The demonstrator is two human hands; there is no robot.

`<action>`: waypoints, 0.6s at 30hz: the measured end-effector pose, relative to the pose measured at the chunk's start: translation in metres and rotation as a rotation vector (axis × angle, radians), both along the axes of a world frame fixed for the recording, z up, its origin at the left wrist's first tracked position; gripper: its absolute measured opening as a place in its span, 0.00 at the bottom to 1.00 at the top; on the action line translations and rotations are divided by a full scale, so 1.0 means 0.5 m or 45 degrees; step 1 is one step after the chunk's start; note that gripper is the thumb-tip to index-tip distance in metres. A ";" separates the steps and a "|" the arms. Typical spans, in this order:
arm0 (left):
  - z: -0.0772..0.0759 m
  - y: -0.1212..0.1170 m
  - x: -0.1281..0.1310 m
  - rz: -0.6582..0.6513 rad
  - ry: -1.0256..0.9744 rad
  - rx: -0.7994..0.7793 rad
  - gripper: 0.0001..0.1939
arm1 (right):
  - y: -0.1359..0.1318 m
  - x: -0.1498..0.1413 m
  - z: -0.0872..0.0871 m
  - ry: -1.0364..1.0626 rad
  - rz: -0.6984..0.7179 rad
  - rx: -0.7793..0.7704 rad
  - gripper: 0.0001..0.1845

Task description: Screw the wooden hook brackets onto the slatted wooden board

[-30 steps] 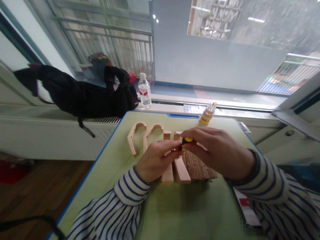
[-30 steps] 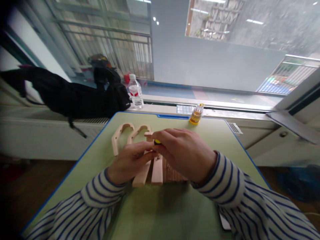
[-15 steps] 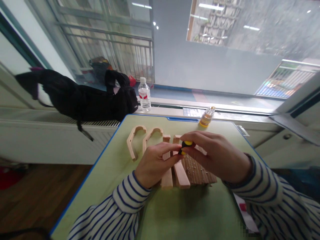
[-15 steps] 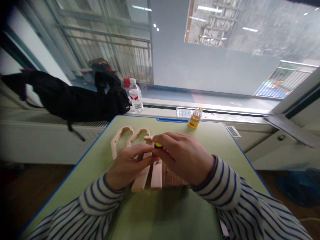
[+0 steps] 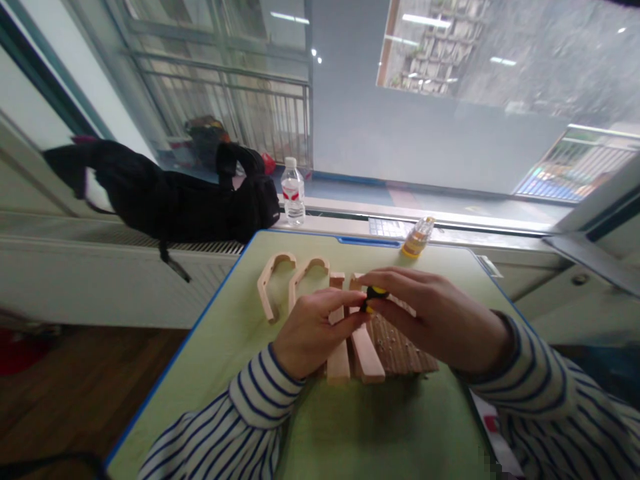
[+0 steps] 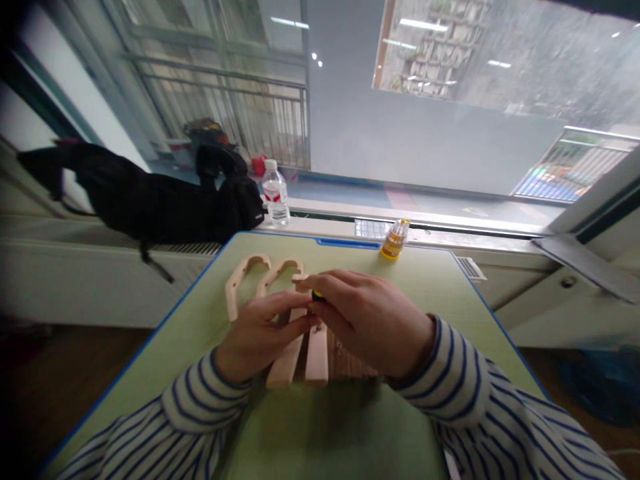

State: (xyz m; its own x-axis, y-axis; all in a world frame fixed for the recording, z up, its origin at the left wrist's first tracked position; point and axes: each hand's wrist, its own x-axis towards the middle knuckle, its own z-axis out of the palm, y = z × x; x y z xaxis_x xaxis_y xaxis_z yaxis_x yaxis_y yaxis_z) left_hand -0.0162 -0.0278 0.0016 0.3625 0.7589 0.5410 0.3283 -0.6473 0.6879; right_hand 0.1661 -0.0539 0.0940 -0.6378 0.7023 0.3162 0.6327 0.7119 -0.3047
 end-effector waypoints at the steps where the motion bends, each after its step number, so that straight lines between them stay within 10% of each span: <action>1: -0.001 0.000 0.000 0.001 -0.003 0.010 0.12 | 0.000 0.000 0.000 0.000 -0.002 0.002 0.17; 18: 0.012 -0.002 0.000 -0.040 -0.041 -0.069 0.12 | -0.007 0.002 -0.001 -0.030 0.014 0.026 0.18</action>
State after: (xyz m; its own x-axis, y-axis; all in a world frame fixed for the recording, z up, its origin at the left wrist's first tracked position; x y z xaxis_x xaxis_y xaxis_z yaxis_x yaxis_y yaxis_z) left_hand -0.0162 -0.0288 0.0074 0.3697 0.7759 0.5112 0.2860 -0.6185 0.7319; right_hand 0.1673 -0.0576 0.0935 -0.6530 0.6886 0.3154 0.6315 0.7249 -0.2752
